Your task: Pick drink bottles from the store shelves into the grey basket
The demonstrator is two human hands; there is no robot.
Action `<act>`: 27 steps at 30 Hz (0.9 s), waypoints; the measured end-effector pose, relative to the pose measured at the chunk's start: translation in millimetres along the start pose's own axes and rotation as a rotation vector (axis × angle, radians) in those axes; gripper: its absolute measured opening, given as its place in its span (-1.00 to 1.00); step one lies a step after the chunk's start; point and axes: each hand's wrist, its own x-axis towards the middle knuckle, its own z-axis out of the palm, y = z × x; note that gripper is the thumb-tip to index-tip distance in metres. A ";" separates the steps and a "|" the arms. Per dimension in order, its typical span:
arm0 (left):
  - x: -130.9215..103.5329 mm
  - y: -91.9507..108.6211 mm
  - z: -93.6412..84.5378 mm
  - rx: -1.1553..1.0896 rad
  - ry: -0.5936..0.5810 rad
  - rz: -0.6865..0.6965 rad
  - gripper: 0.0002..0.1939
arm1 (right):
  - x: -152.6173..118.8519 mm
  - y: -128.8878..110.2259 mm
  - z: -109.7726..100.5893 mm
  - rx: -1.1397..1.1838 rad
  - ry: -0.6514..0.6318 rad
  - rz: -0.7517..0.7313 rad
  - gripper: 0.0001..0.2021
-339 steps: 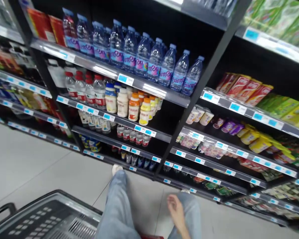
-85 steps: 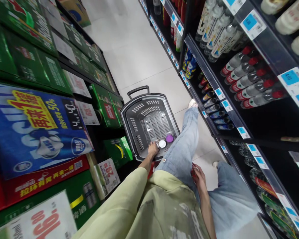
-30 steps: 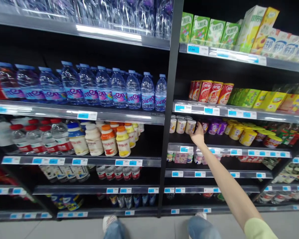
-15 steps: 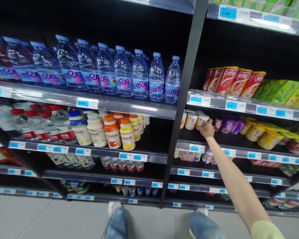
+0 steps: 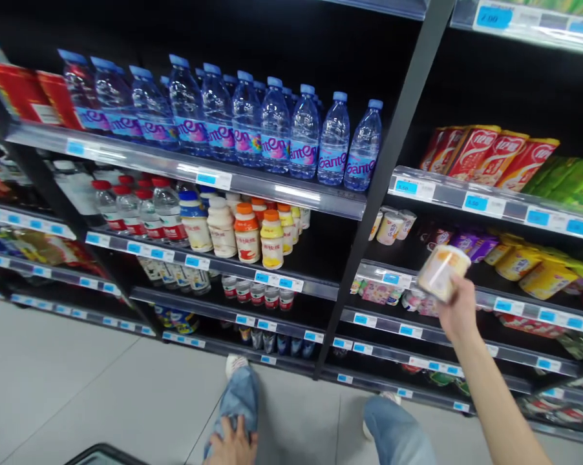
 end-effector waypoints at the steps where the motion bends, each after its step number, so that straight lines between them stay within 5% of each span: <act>1: 0.4 1.4 -2.6 0.000 -0.018 -0.004 -0.67 | -26.3 2.0 -17.4 0.037 -0.018 0.073 -0.49; 6: 3.3 8.6 -15.4 -0.024 -0.212 -0.037 -0.61 | -163.6 62.3 -111.9 0.219 -0.223 0.615 -0.29; 11: 10.5 10.5 -40.2 -0.128 -0.439 -0.060 -0.55 | -290.8 157.5 -180.7 0.392 0.015 0.926 -0.40; 14: 16.3 11.9 -63.7 -0.187 -0.561 -0.068 -0.52 | -342.9 172.5 -194.0 0.506 0.024 1.005 -0.55; 17: 19.5 19.4 -79.9 -0.207 -0.618 -0.087 -0.49 | -353.6 169.0 -195.7 0.622 -0.112 1.064 -0.41; 21: 16.8 27.2 -84.1 -0.214 -0.656 -0.089 -0.47 | -335.2 178.1 -197.7 0.694 -0.218 1.122 -0.34; 27: 14.4 23.9 -84.6 -0.225 -0.692 -0.107 -0.48 | -327.8 186.6 -195.8 0.651 -0.156 1.107 -0.44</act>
